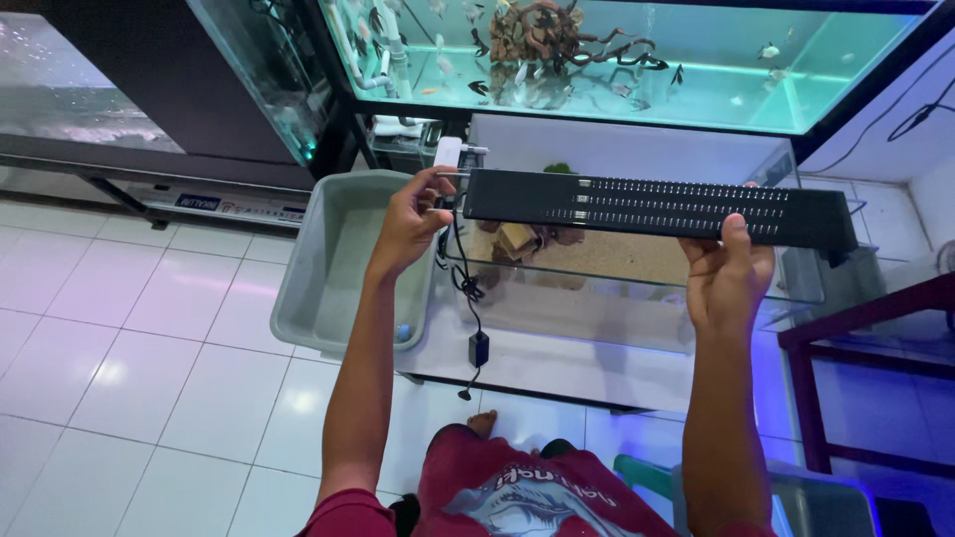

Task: The person opens a white box, removes a cardboard insert, and takes out a black LED aquarium light fixture. The person then extends the metal mounting brackets on both sides of the light and places it across the top of a glass aquarium.

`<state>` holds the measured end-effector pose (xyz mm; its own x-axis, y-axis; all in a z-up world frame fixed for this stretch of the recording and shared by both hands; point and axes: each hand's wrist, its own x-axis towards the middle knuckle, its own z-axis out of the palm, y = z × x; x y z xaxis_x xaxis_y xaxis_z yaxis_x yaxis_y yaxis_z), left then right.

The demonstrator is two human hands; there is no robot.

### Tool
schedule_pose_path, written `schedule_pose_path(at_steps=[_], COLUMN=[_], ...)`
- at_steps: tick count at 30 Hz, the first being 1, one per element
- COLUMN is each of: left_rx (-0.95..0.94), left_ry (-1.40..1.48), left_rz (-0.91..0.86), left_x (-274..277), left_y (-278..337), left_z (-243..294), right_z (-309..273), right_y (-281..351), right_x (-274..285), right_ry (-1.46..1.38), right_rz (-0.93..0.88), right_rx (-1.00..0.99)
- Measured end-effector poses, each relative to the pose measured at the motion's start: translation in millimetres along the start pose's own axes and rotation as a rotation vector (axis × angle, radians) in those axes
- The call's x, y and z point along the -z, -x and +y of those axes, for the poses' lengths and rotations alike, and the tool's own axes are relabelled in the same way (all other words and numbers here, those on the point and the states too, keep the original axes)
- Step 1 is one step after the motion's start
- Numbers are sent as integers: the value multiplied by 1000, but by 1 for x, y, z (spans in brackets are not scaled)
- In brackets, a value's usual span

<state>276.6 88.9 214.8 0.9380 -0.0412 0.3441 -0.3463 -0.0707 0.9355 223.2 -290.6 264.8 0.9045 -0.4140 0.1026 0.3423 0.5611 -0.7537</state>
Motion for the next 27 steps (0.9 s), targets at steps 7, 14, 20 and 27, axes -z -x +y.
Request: schedule_pose_path(at_steps=[7,14,20,27], left_rx=[48,75,105,181], left_ry=[-35,-28,-5,-44], left_rz=[-37,-59,-60,-69], left_x=[-2,0,2,-1], left_y=[-23,-21,-11,-5], left_z=[-44,-45,-50,-37], right_z=[23,24,30,37], right_y=[-27,-24,-25,-36], right_x=[14,5,5,21], right_ry=[35,49,65,73], right_rz=[20,11,-4,-16], right_rx=[-42,-84,-125,-140])
